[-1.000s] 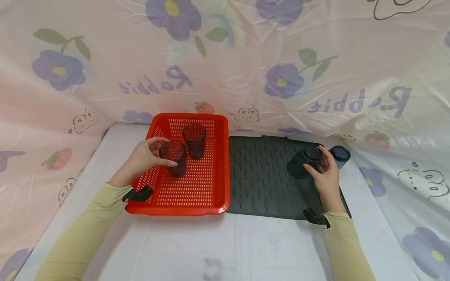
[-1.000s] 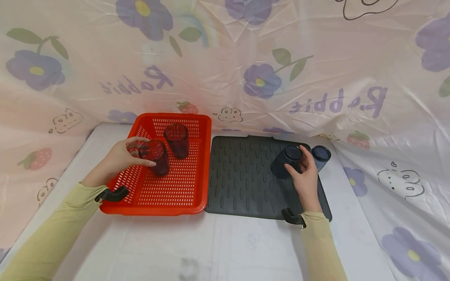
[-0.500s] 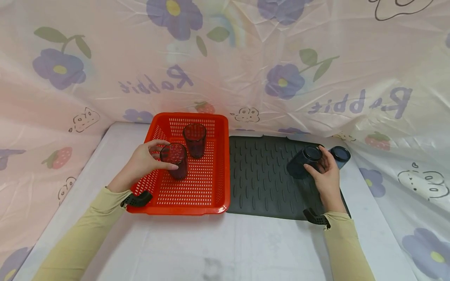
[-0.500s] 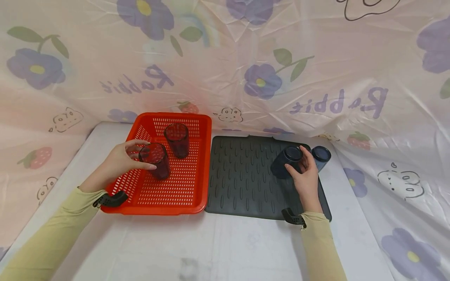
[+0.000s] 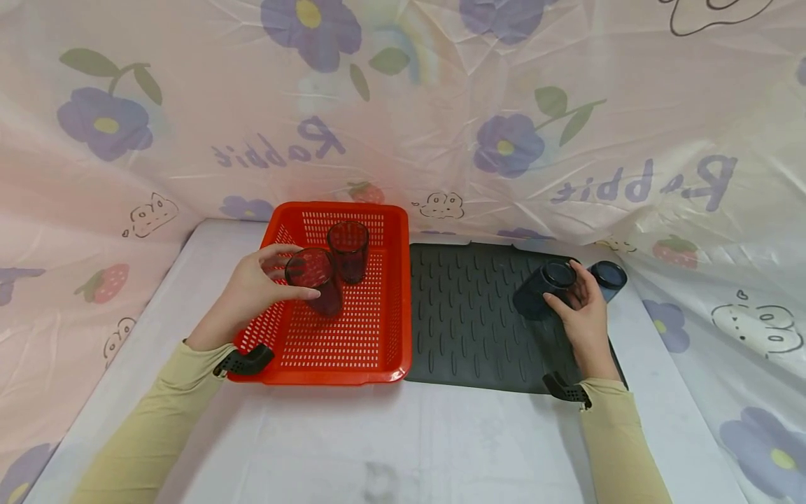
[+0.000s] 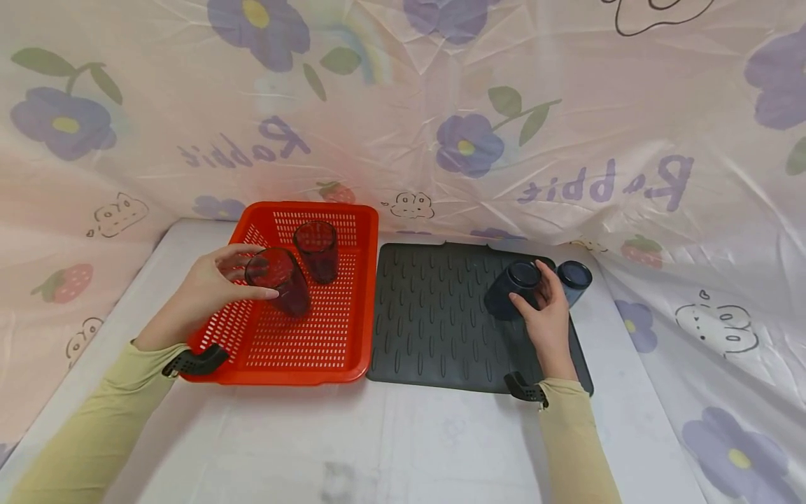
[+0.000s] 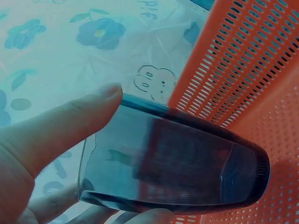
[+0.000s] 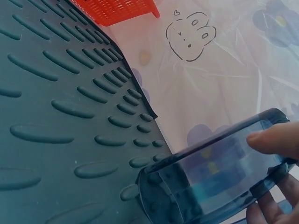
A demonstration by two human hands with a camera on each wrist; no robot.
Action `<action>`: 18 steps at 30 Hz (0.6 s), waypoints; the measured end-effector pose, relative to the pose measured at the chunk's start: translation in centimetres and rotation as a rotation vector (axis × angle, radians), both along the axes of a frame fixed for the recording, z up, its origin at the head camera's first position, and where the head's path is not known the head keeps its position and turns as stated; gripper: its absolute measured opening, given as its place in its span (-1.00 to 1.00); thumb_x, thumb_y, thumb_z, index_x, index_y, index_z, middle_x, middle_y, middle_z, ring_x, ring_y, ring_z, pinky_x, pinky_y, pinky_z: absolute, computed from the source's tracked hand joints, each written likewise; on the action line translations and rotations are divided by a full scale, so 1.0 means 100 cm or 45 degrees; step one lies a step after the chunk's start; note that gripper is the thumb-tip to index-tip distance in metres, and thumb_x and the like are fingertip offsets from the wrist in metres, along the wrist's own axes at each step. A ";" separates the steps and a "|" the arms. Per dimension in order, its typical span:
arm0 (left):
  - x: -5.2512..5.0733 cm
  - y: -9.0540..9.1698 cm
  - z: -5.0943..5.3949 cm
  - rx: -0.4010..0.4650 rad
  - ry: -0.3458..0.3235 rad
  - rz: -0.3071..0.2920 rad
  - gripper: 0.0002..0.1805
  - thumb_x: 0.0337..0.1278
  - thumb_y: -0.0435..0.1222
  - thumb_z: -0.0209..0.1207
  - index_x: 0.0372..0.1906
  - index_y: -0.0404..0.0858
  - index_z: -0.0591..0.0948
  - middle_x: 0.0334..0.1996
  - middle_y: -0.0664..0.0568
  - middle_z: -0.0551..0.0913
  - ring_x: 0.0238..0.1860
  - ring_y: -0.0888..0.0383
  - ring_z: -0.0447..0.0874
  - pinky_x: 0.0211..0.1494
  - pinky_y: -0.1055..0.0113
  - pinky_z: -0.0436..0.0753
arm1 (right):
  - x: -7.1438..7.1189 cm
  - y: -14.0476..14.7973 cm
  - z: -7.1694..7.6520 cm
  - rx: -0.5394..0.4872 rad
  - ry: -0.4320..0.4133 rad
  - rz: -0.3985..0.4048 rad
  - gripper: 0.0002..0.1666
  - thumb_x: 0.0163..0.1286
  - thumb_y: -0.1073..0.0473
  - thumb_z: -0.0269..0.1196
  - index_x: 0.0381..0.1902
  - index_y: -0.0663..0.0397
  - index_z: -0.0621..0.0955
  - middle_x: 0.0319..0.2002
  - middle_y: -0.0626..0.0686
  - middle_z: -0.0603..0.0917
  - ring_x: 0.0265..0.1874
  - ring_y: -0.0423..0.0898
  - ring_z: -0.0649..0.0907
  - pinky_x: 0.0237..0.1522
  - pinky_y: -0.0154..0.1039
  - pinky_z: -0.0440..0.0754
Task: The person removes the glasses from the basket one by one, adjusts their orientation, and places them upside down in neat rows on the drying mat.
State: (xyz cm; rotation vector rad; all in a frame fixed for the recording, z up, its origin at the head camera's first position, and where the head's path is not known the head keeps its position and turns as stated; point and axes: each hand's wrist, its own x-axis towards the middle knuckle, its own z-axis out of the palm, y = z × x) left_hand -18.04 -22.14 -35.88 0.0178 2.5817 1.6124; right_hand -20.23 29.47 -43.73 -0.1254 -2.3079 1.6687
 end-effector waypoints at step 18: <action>0.007 0.011 0.011 0.312 0.020 0.105 -0.17 -0.25 -0.22 0.54 0.26 -0.08 0.43 0.12 -0.03 0.48 0.01 0.06 0.50 -0.15 0.37 0.61 | 0.001 -0.001 0.006 0.058 -0.009 0.018 -0.11 0.27 0.34 0.31 0.46 -0.16 0.20 0.31 0.09 0.36 0.20 -0.11 0.38 0.32 -0.01 0.23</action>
